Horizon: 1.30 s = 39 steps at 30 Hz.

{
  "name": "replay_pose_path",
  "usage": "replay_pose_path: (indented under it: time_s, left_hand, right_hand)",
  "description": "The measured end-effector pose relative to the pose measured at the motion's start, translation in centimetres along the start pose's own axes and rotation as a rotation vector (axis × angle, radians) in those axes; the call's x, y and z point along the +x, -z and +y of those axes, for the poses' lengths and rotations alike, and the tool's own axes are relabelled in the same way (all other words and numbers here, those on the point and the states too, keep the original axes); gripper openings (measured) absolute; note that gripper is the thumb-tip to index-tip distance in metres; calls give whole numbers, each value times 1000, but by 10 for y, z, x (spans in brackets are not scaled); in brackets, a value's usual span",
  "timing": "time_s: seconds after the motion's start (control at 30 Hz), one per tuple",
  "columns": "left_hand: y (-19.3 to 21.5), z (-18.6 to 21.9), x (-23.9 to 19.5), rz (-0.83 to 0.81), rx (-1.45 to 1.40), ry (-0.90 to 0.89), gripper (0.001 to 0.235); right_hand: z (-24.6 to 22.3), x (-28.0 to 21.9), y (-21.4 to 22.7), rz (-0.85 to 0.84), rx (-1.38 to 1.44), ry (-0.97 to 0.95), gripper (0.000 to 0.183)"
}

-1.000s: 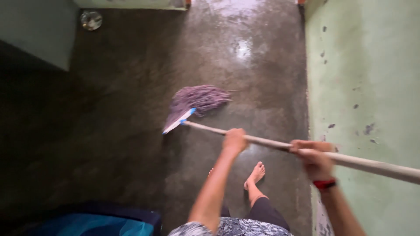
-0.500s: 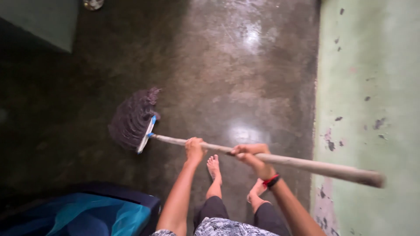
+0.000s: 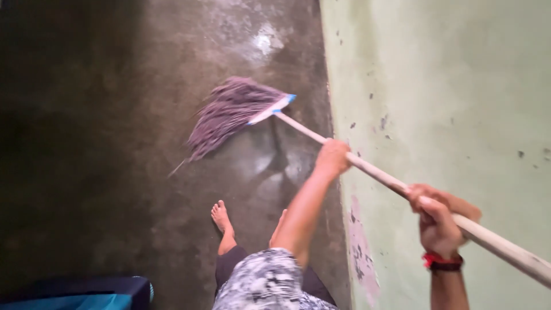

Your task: The person mops a concrete floor in a narrow indoor corridor using a string mop. They move the mop back and forth across the floor, covering the area systematically from one end to the other.

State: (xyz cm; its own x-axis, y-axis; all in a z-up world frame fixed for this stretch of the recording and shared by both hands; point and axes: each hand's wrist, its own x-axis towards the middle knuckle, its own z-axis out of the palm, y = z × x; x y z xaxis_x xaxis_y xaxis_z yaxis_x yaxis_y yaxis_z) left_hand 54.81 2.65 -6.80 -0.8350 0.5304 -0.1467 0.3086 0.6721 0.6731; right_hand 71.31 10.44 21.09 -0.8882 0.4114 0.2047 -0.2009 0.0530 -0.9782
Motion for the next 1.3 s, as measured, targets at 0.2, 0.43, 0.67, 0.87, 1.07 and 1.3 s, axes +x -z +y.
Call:
replay_pose_path:
  time_s: [0.2,0.43,0.67,0.87,1.07,1.3]
  left_hand:
    - [-58,80,-19,-219,-94,-205,22]
    - [-3,44,-89,-183,-120,-69,27]
    - [97,-68,-163,-100,-16,227,32]
    - [146,-217,-277,138,86,349,19]
    - [153,-387,-465,520,190,199,14]
    - [101,-406,-490,626,227,338,11]
  right_hand:
    - [-38,-48,63,4,-143,-4,18]
    - [-11,-67,73,-252,12,13,25]
    - [28,-65,-39,-360,332,-43,42]
    - [74,-101,-179,-489,480,-181,18]
    - [88,-191,-347,-977,9,-79,15]
    - [121,-214,-323,-908,103,-353,21]
